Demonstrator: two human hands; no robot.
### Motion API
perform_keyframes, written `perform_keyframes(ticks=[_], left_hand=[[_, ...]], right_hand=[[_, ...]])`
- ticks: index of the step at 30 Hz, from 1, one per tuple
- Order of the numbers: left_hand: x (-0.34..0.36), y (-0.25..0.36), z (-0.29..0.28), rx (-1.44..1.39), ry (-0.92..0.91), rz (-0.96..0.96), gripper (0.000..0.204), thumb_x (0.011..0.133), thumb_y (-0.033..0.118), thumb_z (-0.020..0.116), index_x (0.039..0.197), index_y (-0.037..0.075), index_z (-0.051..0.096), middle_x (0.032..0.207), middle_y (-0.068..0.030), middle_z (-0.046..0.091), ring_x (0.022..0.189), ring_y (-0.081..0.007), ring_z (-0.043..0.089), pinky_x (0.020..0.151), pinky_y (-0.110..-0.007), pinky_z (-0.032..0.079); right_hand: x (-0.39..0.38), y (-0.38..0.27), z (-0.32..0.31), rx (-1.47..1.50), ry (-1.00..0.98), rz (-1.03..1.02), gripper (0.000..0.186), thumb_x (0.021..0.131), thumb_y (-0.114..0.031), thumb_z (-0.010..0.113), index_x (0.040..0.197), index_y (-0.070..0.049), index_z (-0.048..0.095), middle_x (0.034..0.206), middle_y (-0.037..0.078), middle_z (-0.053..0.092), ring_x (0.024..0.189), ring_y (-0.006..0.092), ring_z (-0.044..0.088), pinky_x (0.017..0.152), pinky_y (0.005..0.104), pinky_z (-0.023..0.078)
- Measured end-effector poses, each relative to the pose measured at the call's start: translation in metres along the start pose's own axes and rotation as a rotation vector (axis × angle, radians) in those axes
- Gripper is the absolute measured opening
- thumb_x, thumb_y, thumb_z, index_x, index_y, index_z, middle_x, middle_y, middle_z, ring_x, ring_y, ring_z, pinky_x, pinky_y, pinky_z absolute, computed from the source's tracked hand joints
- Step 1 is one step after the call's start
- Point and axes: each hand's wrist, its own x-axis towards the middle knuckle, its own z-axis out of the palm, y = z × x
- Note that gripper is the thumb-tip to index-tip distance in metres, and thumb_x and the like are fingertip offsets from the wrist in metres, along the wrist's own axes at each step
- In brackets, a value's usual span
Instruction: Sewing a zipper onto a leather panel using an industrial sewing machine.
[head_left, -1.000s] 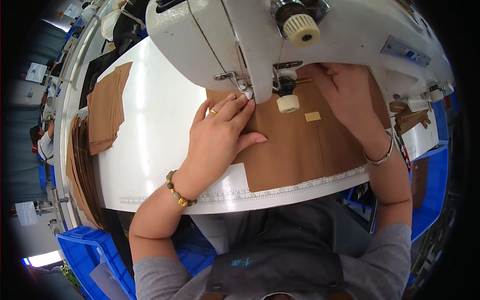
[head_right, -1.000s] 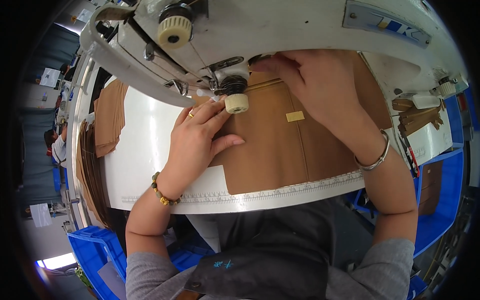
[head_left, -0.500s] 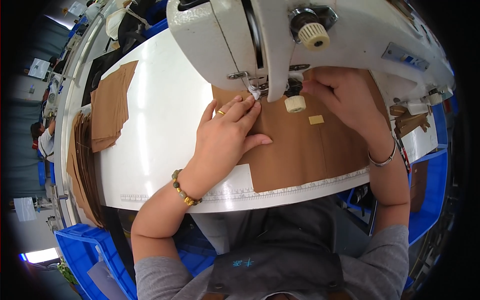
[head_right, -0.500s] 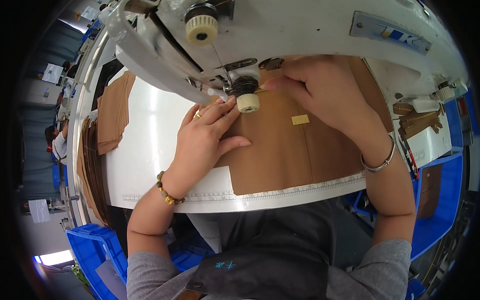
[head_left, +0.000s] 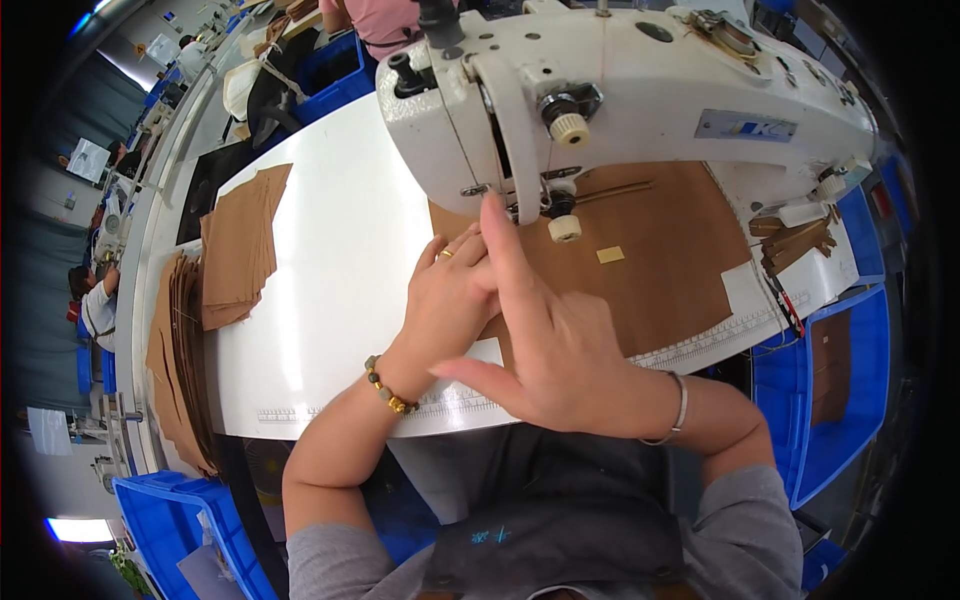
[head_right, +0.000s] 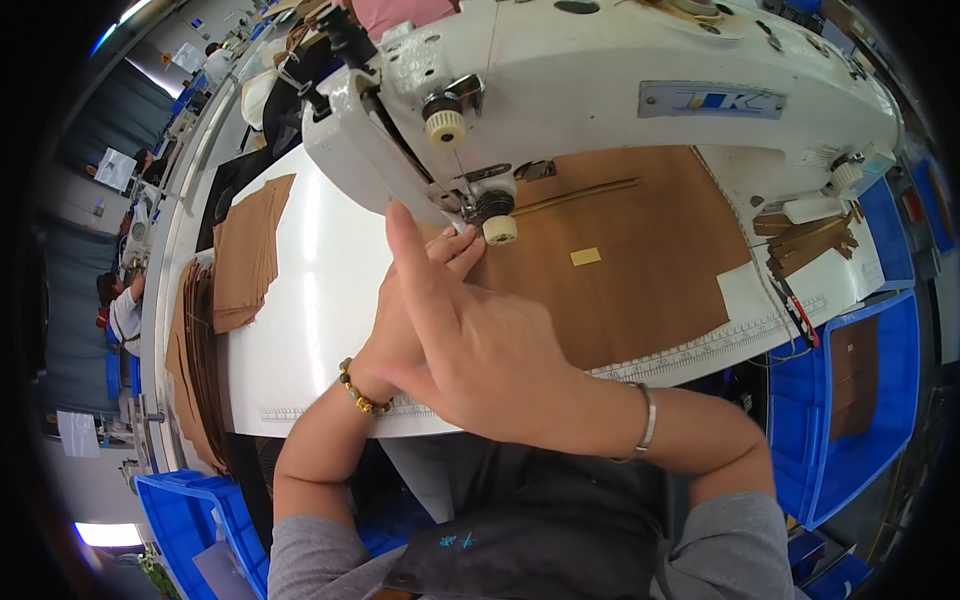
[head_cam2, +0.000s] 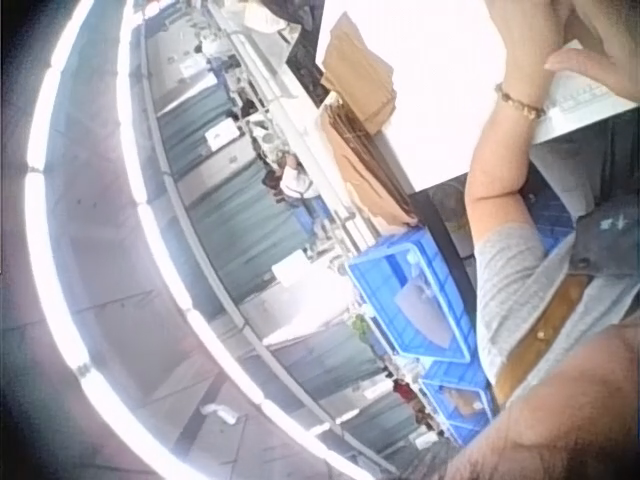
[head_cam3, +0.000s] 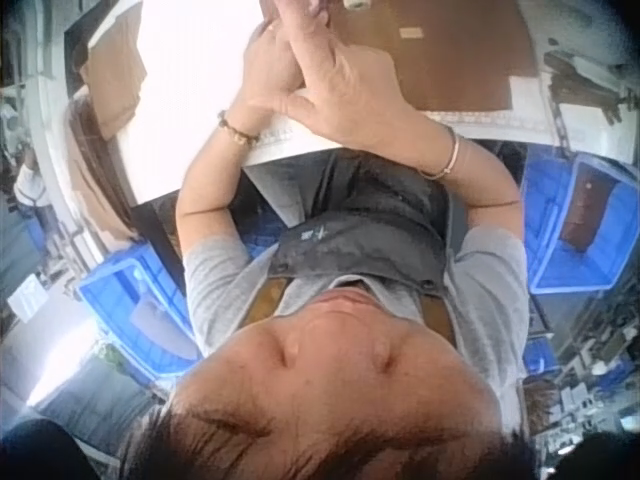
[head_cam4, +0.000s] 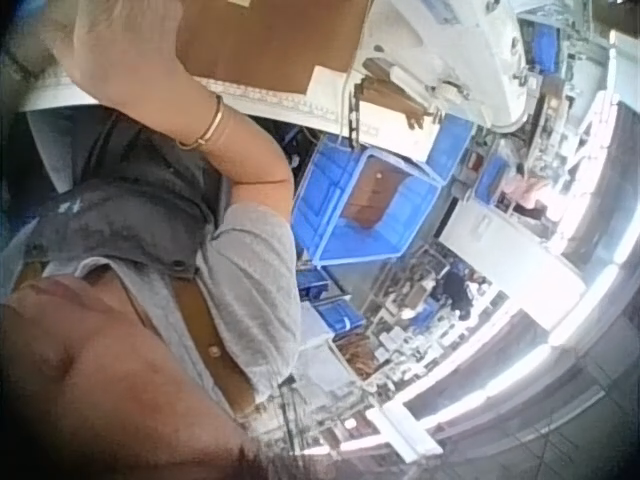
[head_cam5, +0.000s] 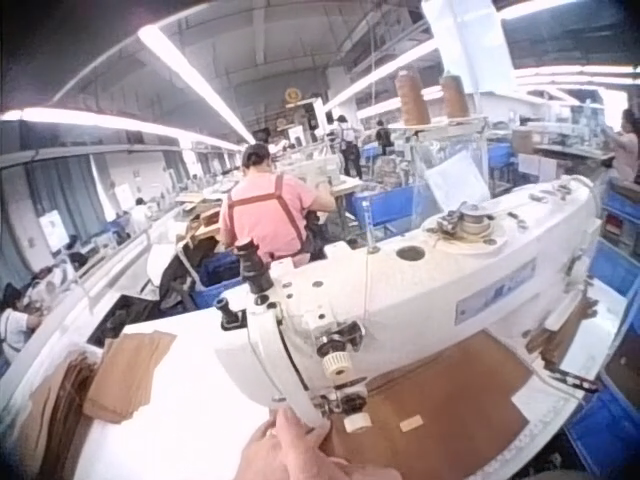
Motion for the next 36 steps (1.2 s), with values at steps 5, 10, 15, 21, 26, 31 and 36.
perform_keyframes(ticks=[5,10,15,21,26,31,36], left_hand=[[-0.009,0.000,0.001,-0.180,0.084,-0.031,0.052,0.093,0.049,0.072,0.132,0.014,0.072,0.142,-0.0076,0.066,0.134,-0.0287,0.060,0.109,-0.054,0.045],[-0.008,-0.007,0.004,-0.101,-0.006,0.025,0.053,0.098,0.050,0.065,0.136,0.013,0.070,0.146,-0.0100,0.063,0.137,-0.0326,0.056,0.113,-0.055,0.041],[-0.009,-0.010,0.006,-0.072,-0.045,0.040,0.055,0.103,0.051,0.059,0.141,0.012,0.067,0.150,-0.0124,0.059,0.140,-0.0365,0.053,0.116,-0.056,0.038],[-0.011,-0.008,0.009,-0.079,-0.063,0.051,0.057,0.108,0.052,0.050,0.146,0.011,0.063,0.156,-0.0153,0.055,0.144,-0.0412,0.049,0.120,-0.057,0.034],[-0.007,-0.010,0.012,0.087,-0.156,0.074,0.059,0.101,0.043,0.060,0.154,0.016,0.055,0.157,-0.0168,0.052,0.144,-0.0383,0.050,0.117,-0.056,0.038],[-0.039,0.016,-0.015,0.082,-0.140,0.123,0.070,0.083,0.046,0.077,0.145,0.017,0.064,0.154,-0.0184,0.055,0.142,-0.0379,0.053,0.114,-0.057,0.041],[-0.091,0.052,-0.047,0.051,-0.210,0.104,0.070,0.073,0.048,0.087,0.134,0.017,0.073,0.150,-0.0181,0.059,0.139,-0.0372,0.056,0.111,-0.058,0.043]], right_hand=[[0.028,-0.006,0.035,0.109,0.279,0.058,0.111,0.090,-0.038,0.083,0.163,0.009,0.015,0.105,0.013,0.068,0.076,0.0210,0.071,0.062,0.0298,0.055],[0.020,-0.007,0.038,0.212,0.297,-0.067,0.072,0.091,-0.023,0.082,0.144,0.006,0.043,0.088,0.007,0.068,0.067,0.0142,0.064,0.059,0.0265,0.051],[0.018,-0.004,0.012,-0.018,0.272,-0.271,0.052,0.091,-0.018,0.081,0.133,0.001,0.057,0.076,0.003,0.062,0.057,0.0125,0.057,0.055,0.0247,0.047],[0.006,-0.018,0.010,0.152,0.049,-0.090,0.038,0.090,-0.022,0.079,0.124,-0.007,0.070,0.065,0.003,0.063,0.057,0.0203,0.067,0.054,0.0325,0.053],[-0.004,-0.014,-0.003,0.205,0.003,-0.006,0.042,0.091,-0.023,0.078,0.130,-0.010,0.068,0.063,0.002,0.062,0.055,0.0199,0.066,0.053,0.0333,0.052],[-0.004,-0.022,-0.043,0.497,-0.176,0.027,0.060,0.095,-0.027,0.073,0.147,-0.005,0.051,0.075,0.008,0.069,0.068,0.0293,0.070,0.061,0.0390,0.052],[-0.025,0.001,-0.102,0.317,-0.251,0.239,0.067,0.091,-0.024,0.078,0.149,-0.005,0.050,0.076,0.006,0.066,0.064,0.0231,0.067,0.060,0.0354,0.053]])
